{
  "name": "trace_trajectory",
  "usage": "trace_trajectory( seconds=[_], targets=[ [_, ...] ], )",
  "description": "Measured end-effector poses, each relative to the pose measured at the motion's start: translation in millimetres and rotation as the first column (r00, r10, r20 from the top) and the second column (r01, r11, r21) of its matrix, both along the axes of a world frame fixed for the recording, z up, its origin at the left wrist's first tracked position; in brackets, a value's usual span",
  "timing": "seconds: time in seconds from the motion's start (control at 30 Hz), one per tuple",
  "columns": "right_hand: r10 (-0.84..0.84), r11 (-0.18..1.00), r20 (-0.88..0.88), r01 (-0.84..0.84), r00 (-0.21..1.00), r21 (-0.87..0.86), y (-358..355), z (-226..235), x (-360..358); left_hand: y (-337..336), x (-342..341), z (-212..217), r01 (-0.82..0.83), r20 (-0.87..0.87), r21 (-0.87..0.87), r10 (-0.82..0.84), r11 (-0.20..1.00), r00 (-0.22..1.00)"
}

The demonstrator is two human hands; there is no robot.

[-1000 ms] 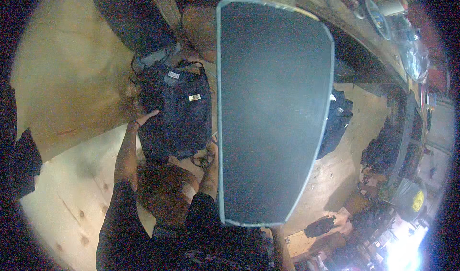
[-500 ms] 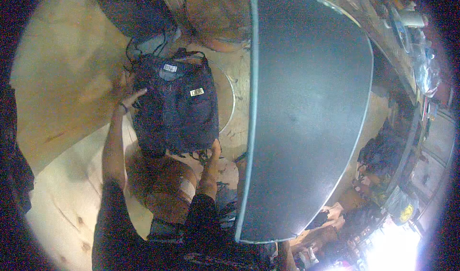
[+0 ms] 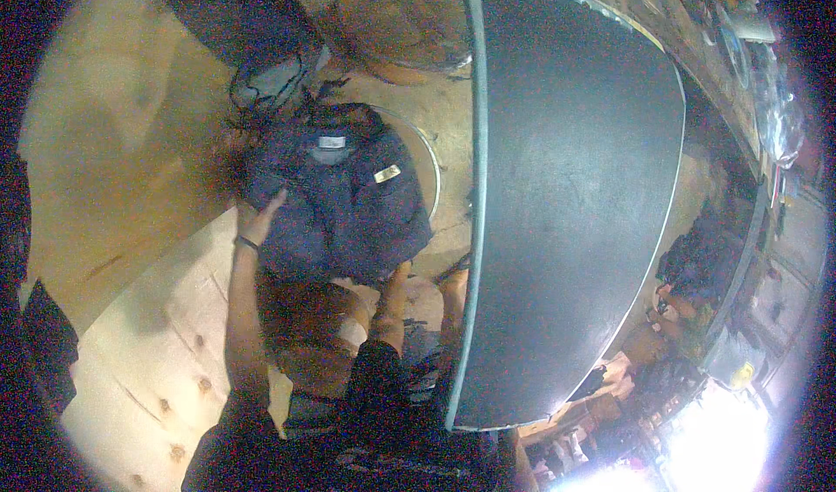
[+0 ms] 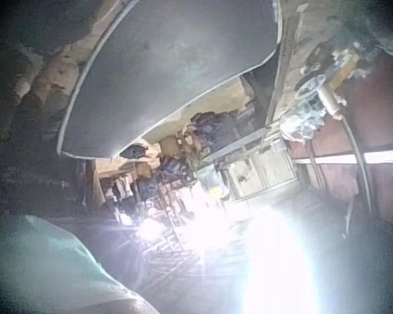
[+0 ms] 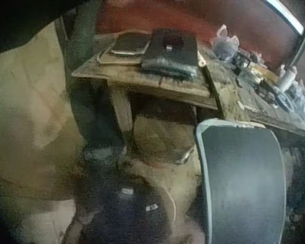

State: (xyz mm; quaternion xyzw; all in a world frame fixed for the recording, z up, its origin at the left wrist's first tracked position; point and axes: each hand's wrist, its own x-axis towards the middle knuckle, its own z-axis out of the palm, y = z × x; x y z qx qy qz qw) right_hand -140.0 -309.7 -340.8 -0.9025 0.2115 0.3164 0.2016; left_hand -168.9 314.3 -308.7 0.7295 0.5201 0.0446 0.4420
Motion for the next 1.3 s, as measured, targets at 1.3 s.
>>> trace_trajectory(
  seconds=[1.3],
  targets=[
    [0.996,0.01,-0.084,-0.935,-0.021,0.353,-27,322,108,-431,-71,234,0.912,0.089,0.293,-0.958,0.288,0.273]
  ],
)
